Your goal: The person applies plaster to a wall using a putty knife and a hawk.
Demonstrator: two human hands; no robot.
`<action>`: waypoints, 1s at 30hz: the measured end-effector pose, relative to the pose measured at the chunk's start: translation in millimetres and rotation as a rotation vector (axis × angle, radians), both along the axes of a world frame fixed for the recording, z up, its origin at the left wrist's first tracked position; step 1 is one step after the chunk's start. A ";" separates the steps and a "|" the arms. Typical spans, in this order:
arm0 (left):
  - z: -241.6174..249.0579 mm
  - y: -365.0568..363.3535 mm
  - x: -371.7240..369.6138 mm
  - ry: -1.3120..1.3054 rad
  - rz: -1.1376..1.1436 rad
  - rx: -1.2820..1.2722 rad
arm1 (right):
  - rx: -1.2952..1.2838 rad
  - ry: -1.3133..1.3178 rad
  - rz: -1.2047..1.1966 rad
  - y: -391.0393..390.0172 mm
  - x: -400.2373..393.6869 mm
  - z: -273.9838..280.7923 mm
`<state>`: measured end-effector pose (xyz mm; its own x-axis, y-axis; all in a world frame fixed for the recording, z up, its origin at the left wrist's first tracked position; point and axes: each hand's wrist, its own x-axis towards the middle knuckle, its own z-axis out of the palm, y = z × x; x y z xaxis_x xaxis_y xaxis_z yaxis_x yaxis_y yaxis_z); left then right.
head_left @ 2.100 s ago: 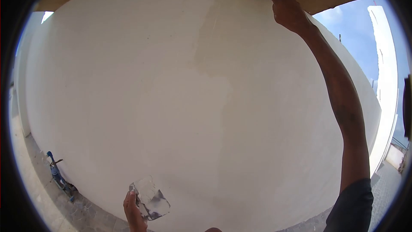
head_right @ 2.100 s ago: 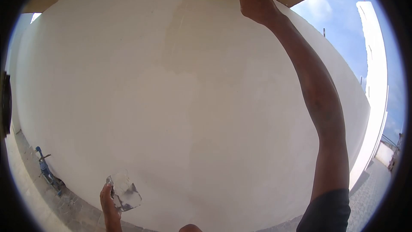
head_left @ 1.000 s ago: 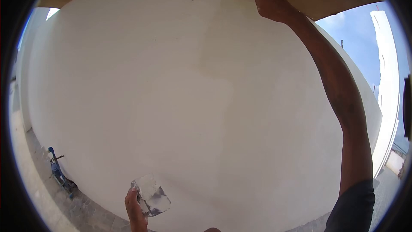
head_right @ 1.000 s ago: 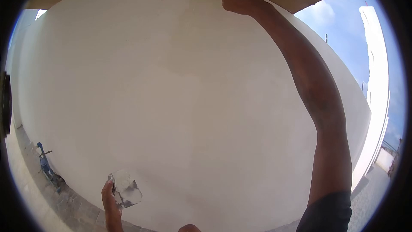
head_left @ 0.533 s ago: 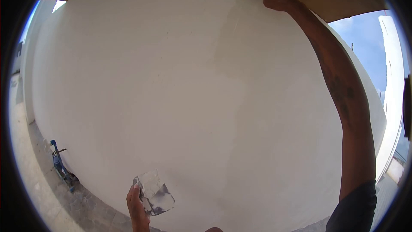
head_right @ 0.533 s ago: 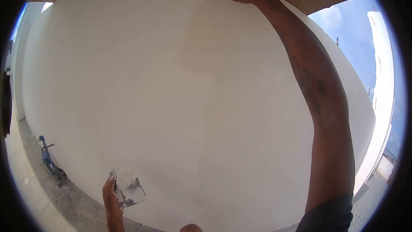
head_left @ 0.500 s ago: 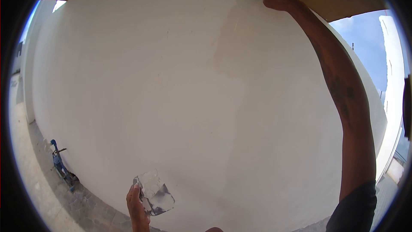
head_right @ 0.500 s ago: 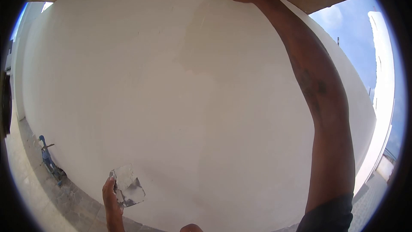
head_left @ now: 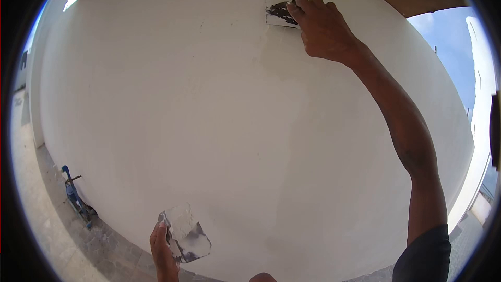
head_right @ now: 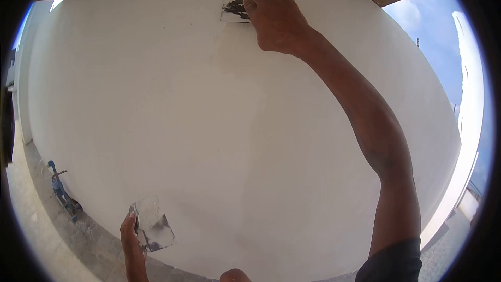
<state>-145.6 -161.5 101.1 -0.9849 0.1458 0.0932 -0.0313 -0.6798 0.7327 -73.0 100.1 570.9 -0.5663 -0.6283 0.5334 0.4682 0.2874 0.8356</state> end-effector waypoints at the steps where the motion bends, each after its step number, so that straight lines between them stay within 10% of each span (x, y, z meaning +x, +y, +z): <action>1: 0.8 -0.3 0.8 -0.009 0.005 -0.006 | 0.007 -0.007 -0.005 -1.2 0.9 -14.4; 14: 8.6 -4.6 7.3 0.038 -0.011 0.051 | -0.054 -0.325 0.083 -10.5 40.3 -166.0; 23: -0.4 -3.0 0.4 0.071 -0.055 0.075 | 0.171 0.150 0.165 24.8 47.8 90.9; 26: 0.4 -1.0 0.5 0.055 -0.047 0.079 | -0.171 0.163 -0.068 34.2 52.9 131.8; 30: -0.7 0.2 -0.5 0.039 -0.048 0.064 | -0.005 0.121 0.009 53.7 49.4 139.8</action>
<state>-146.1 -161.3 100.3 -0.9724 0.1850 0.1425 -0.0367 -0.7237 0.6891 -23.6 153.8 710.7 -0.4922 -0.6298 0.6009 0.5630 0.2962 0.7715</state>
